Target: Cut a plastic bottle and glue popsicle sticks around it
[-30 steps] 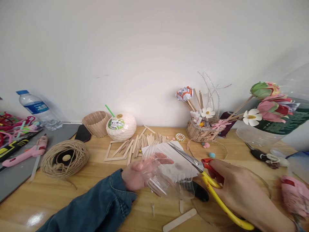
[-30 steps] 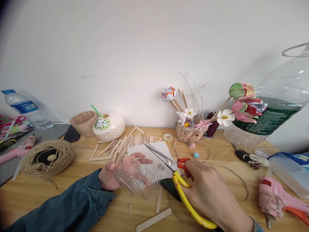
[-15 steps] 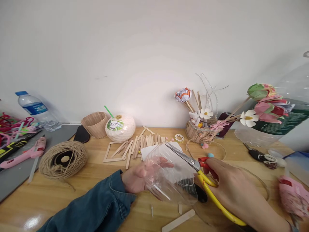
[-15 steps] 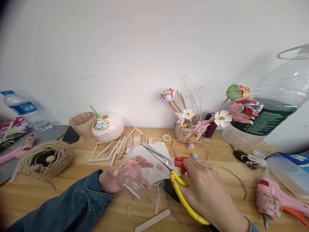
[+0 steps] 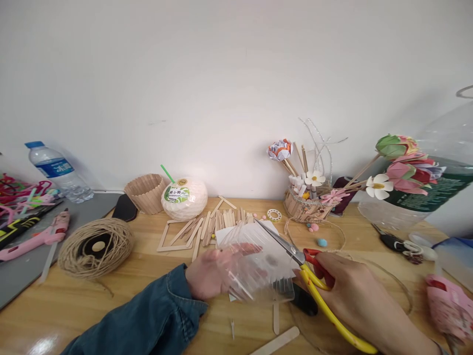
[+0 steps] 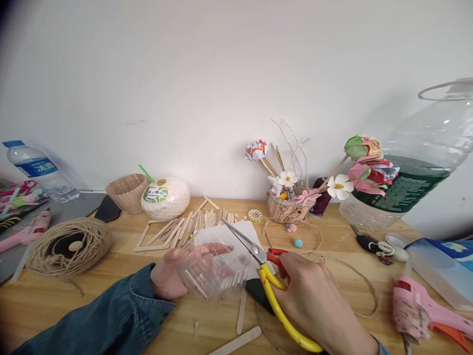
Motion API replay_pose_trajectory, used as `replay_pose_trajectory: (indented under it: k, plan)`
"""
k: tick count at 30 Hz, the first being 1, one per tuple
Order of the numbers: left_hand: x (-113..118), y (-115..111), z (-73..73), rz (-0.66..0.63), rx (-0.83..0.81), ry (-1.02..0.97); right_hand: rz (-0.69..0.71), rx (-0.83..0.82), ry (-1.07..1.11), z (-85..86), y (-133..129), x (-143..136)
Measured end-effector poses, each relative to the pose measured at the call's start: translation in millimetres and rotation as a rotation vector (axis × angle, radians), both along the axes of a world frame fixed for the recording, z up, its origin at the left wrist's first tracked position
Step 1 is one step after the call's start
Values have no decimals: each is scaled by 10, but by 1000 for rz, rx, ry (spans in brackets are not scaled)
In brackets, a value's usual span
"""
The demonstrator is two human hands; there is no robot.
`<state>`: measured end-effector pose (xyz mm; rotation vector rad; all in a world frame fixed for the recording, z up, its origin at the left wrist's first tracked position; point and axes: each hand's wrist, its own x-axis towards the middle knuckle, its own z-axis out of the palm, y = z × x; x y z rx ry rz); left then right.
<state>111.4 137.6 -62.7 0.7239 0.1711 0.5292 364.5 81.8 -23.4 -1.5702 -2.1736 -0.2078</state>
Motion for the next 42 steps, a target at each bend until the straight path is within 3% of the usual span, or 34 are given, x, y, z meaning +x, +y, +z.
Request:
replay_pose_trajectory:
  k: [4,7,11,16,23,42]
  plan:
    - [18,-25,57,261,43,-21,-24,-114,78,16,3,-9]
    - [21,-43,103,355,80,11,-46,-212,137,18,16,-11]
    - [24,-41,116,371,71,51,-72,-389,180,56,40,-23]
    - [22,-20,131,318,18,-47,29,-553,257,105,42,-69]
    - [24,-53,96,242,39,-86,-106,-502,206,80,10,-103]
    - [64,-65,55,284,87,-50,-74,-259,181,78,0,-121]
